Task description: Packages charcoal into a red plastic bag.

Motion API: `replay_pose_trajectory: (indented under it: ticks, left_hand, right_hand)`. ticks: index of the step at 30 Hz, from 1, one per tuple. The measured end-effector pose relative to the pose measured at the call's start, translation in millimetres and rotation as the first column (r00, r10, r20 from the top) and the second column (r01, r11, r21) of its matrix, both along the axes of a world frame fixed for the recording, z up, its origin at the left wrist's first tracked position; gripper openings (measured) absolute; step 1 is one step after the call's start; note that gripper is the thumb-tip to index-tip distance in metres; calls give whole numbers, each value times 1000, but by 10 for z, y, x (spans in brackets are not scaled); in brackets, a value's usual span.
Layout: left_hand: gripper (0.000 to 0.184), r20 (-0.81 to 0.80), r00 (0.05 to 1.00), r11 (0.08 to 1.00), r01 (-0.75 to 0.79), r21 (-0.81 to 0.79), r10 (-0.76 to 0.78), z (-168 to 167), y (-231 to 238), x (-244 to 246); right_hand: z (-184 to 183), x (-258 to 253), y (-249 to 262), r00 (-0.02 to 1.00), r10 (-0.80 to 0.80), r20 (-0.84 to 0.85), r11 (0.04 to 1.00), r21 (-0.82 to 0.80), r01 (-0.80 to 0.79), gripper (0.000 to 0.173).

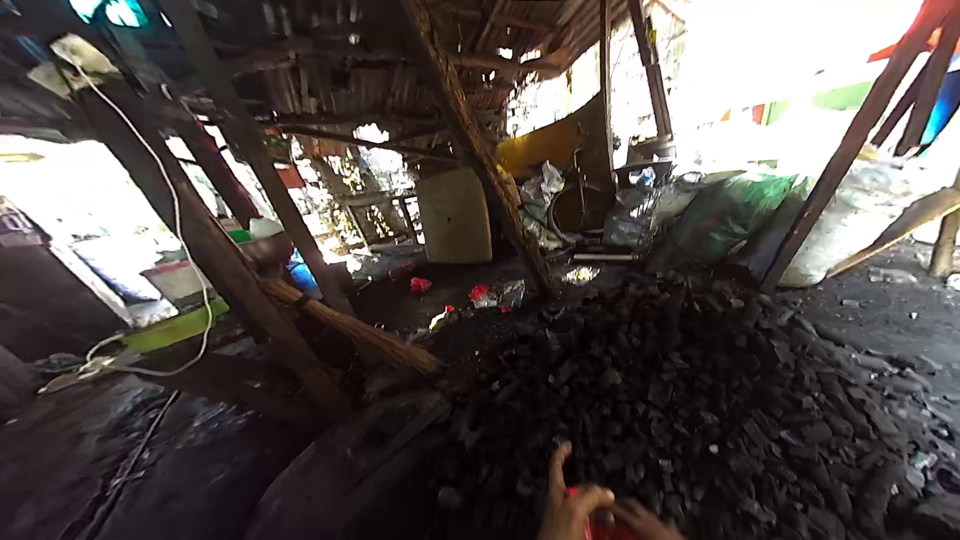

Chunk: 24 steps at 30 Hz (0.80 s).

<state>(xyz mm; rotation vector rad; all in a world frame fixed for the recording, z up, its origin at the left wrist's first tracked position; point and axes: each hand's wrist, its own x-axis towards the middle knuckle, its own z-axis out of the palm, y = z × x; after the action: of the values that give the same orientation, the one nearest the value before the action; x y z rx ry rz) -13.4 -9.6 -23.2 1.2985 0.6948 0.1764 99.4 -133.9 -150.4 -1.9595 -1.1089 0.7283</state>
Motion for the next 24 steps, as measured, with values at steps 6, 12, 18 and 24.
replay_pose_trajectory:
  ticks: [6,12,18,24]
  left_hand:
    - [62,77,978,981,-195,-16,196,290,310,-243]
    - [77,117,990,982,-95,161,76,301,436,-269]
    - [78,96,995,953,-45,300,17,289,492,-254]
    - [66,97,994,958,-79,275,54,277,518,-252]
  right_hand:
    - [-69,532,-178,910,-402,-97,890,194,413,45]
    - [-936,277,500,984,42,172,916,-399,31,66]
    - [-1630,-228,308,878,219,426,869,-494,23,62]
    - [-1343,16,-59,927,158,342,889,-458,17,51]
